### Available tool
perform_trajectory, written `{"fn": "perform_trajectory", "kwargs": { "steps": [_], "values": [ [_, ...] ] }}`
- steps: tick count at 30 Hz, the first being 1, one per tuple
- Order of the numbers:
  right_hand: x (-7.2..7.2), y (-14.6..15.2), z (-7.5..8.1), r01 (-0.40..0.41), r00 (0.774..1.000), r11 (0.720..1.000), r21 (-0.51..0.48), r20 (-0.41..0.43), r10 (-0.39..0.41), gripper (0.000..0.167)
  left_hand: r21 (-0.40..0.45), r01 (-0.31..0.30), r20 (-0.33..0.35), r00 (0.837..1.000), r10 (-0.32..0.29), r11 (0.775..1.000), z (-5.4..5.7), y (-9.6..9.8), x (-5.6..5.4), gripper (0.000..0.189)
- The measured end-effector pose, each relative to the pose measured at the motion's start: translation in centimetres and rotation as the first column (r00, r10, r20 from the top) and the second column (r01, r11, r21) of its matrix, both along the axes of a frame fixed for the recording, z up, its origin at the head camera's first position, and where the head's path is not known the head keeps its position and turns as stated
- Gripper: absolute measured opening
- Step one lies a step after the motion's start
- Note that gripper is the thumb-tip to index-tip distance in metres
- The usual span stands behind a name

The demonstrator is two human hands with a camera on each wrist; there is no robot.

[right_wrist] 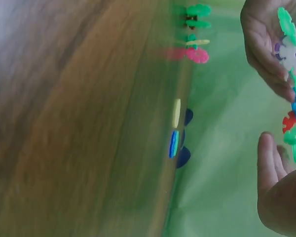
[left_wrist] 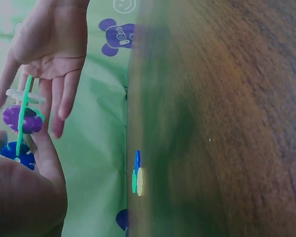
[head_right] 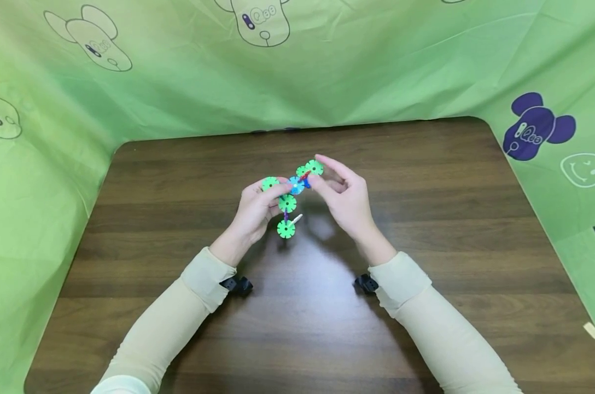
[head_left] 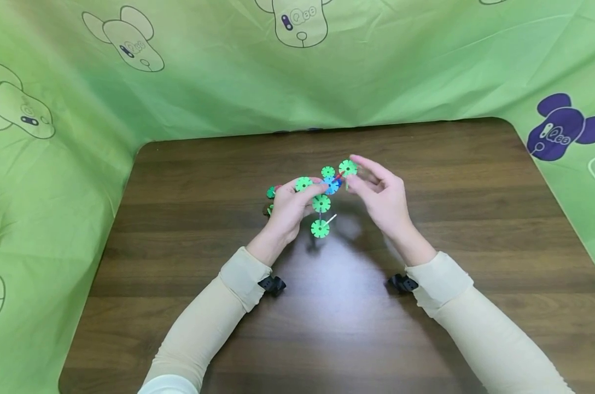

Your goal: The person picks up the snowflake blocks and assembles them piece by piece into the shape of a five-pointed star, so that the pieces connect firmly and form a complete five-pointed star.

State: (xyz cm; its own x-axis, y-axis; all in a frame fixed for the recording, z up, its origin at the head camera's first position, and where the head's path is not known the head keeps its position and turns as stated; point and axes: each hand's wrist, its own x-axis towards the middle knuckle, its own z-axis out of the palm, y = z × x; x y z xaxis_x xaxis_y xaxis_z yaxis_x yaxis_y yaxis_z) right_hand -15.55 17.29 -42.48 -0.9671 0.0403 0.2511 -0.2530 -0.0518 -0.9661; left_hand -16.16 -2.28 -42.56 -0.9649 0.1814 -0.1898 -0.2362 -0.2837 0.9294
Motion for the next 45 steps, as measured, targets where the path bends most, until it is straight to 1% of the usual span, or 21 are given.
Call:
{"fn": "perform_trajectory", "kwargs": {
  "steps": [2, 4, 6, 8, 9, 10, 11, 13, 15, 17, 19, 20, 22, 24, 25, 27, 29, 32, 39, 42, 45],
  "values": [
    [-0.4, 0.5, 0.3, 0.005, 1.000, 1.000, -0.001, 0.020, -0.005, 0.038, 0.051, 0.013, 0.015, 1.000, -0.014, 0.999, 0.1, -0.2, -0.1, 0.007],
    [-0.9, 1.1, 0.6, 0.015, 0.998, 1.000, 0.022, 0.069, -0.016, 0.038, 0.080, 0.020, 0.029, 0.999, -0.023, 0.997, 0.2, -0.4, -0.1, 0.008],
    [-1.6, 1.8, 0.8, 0.013, 0.989, 0.994, 0.111, 0.148, -0.030, 0.038, 0.081, 0.023, 0.038, 0.999, -0.027, 0.996, 0.3, -0.6, -0.2, 0.013],
    [-2.5, 2.4, 0.7, -0.040, 0.972, 0.967, 0.252, 0.233, -0.021, 0.039, 0.062, 0.027, 0.034, 0.999, -0.029, 0.998, 0.4, -0.8, -0.2, 0.022],
    [-3.0, 2.7, 0.5, -0.082, 0.963, 0.937, 0.339, 0.270, -0.013, 0.040, 0.039, 0.032, 0.025, 0.999, -0.033, 0.999, 0.4, -0.8, -0.3, 0.026],
    [-3.5, 2.9, 0.3, -0.130, 0.954, 0.894, 0.429, 0.298, -0.005, 0.040, 0.015, 0.037, 0.015, 0.999, -0.037, 0.999, 0.3, -0.9, -0.3, 0.030],
    [-3.9, 3.0, 0.0, -0.179, 0.947, 0.845, 0.505, 0.320, 0.010, 0.040, -0.009, 0.040, 0.007, 0.999, -0.040, 0.999, 0.3, -1.0, -0.3, 0.032],
    [-4.8, 3.1, -0.6, -0.256, 0.940, 0.730, 0.634, 0.340, 0.034, 0.041, -0.047, 0.041, -0.005, 0.999, -0.041, 0.998, 0.3, -1.1, -0.4, 0.034],
    [-5.5, 2.9, -0.9, -0.293, 0.941, 0.615, 0.732, 0.336, 0.048, 0.042, -0.058, 0.039, -0.006, 0.999, -0.039, 0.998, 0.3, -1.3, -0.5, 0.034],
    [-6.1, 2.6, -1.2, -0.303, 0.945, 0.521, 0.798, 0.324, 0.054, 0.047, -0.037, 0.036, -0.001, 0.999, -0.036, 0.999, 0.2, -1.4, -0.5, 0.033],
    [-6.6, 2.1, -1.3, -0.302, 0.948, 0.438, 0.847, 0.313, 0.048, 0.050, -0.009, 0.034, 0.007, 0.999, -0.034, 0.999, 0.2, -1.5, -0.6, 0.031],
    [-6.8, 1.9, -1.3, -0.298, 0.950, 0.401, 0.866, 0.309, 0.039, 0.052, 0.005, 0.035, 0.011, 0.999, -0.035, 0.999, 0.2, -1.5, -0.6, 0.030],
    [-7.1, 1.4, -1.4, -0.290, 0.953, 0.346, 0.892, 0.304, 0.015, 0.053, 0.026, 0.038, 0.017, 0.999, -0.038, 0.999, 0.2, -1.6, -0.6, 0.029],
    [-7.3, 1.1, -1.6, -0.276, 0.955, 0.308, 0.911, 0.295, -0.015, 0.052, 0.040, 0.040, 0.025, 0.999, -0.041, 0.998, 0.3, -1.6, -0.6, 0.028],
    [-7.4, 0.9, -1.6, -0.268, 0.957, 0.298, 0.916, 0.289, -0.029, 0.051, 0.044, 0.042, 0.029, 0.999, -0.044, 0.998, 0.3, -1.6, -0.6, 0.028],
    [-7.5, 0.7, -1.7, -0.253, 0.959, 0.299, 0.920, 0.279, -0.047, 0.049, 0.048, 0.048, 0.038, 0.998, -0.049, 0.998, 0.4, -1.7, -0.6, 0.028],
    [-7.6, 0.7, -1.8, -0.248, 0.958, 0.316, 0.916, 0.281, -0.061, 0.045, 0.048, 0.053, 0.044, 0.998, -0.055, 0.997, 0.5, -1.7, -0.6, 0.029],
    [-7.7, 0.8, -1.8, -0.262, 0.952, 0.361, 0.895, 0.302, -0.059, 0.040, 0.043, 0.058, 0.043, 0.997, -0.060, 0.997, 0.5, -1.8, -0.6, 0.031],
    [-7.2, 1.2, -2.1, -0.312, 0.931, 0.510, 0.802, 0.364, -0.003, 0.030, 0.025, 0.058, 0.050, 0.997, -0.060, 0.998, 0.0, -2.0, -0.4, 0.031],
    [-6.5, 1.3, -2.3, -0.296, 0.935, 0.577, 0.762, 0.355, 0.011, 0.025, 0.018, 0.064, 0.051, 0.997, -0.065, 0.998, -0.3, -2.1, -0.2, 0.031],
    [-5.6, 1.7, -2.2, -0.254, 0.941, 0.664, 0.703, 0.338, 0.002, 0.024, 0.012, 0.073, 0.040, 0.996, -0.074, 0.997, -0.3, -2.0, -0.1, 0.032]
  ]
}}
